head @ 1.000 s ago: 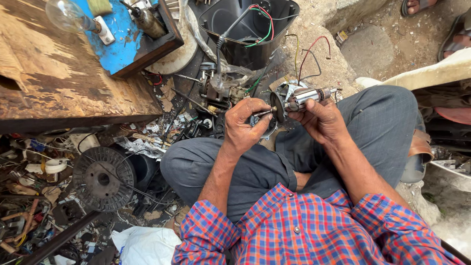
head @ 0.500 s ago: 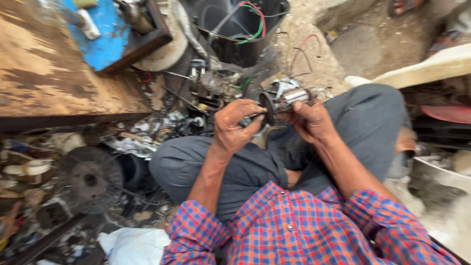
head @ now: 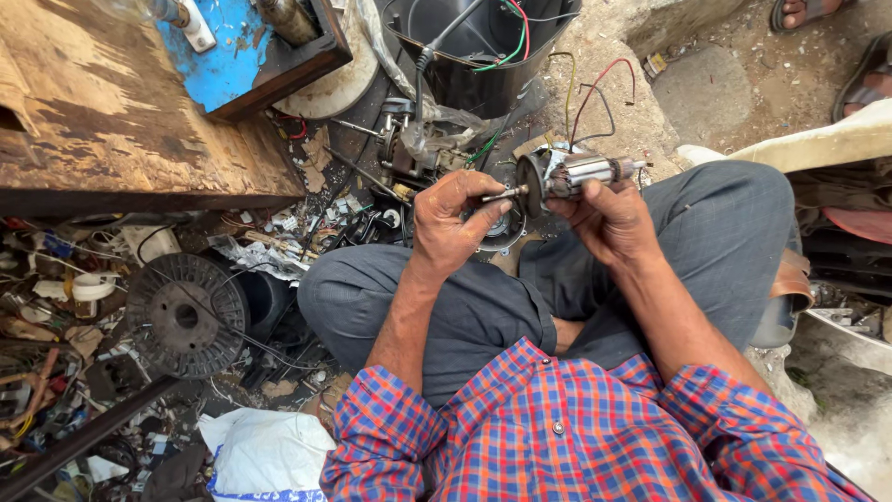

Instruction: The person disassembles a small electric motor, removes the rotor, and uses a screwdriver to clean the inside of the stator housing. The person then reassembles the motor components.

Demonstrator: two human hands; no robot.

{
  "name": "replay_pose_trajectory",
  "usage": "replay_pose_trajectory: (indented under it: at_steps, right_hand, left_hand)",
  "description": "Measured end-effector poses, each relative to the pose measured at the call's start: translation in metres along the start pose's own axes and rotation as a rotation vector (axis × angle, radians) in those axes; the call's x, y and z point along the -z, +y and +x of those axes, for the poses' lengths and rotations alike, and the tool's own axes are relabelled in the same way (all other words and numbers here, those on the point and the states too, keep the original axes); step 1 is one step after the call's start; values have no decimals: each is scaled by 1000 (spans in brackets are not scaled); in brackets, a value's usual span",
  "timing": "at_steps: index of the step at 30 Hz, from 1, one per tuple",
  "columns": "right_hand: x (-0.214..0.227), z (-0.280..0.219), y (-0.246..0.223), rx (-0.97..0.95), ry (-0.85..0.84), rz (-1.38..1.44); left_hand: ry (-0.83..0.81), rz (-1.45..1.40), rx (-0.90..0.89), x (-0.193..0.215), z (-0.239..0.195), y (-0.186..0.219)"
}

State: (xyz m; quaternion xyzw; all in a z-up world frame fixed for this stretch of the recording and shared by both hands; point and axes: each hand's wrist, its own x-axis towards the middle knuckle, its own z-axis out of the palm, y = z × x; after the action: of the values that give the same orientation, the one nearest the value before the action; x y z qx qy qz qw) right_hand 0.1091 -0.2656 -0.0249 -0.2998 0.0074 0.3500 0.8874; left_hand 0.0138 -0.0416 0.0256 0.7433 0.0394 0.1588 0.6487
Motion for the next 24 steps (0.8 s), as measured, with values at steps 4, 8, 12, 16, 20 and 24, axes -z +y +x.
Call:
replay_pose_trajectory:
  at_steps: [4,8,12,16,20,24]
  right_hand:
    - [1,-5,-4,41,-48,-39]
    - [-1,-6,-11,45,-97,-22]
    - [-3,-7,-11,47,-87,-37]
    - [0,-7,-9,54,-93,-51]
    - [0,-7,-8,22,-64,-87]
    - [-5,-7,-5,18,-79,-62]
  left_hand:
    - [-6,-138,12,3,-6,-8]
    - [-22,-386,66,0,-6,-12]
    - [-32,-433,120,0,-7,-13]
    - [-52,-340,100,-3,-6,-14]
    - [-59,-170,45,-2,-3,-8]
    - [-73,-26,-51,2,-2,3]
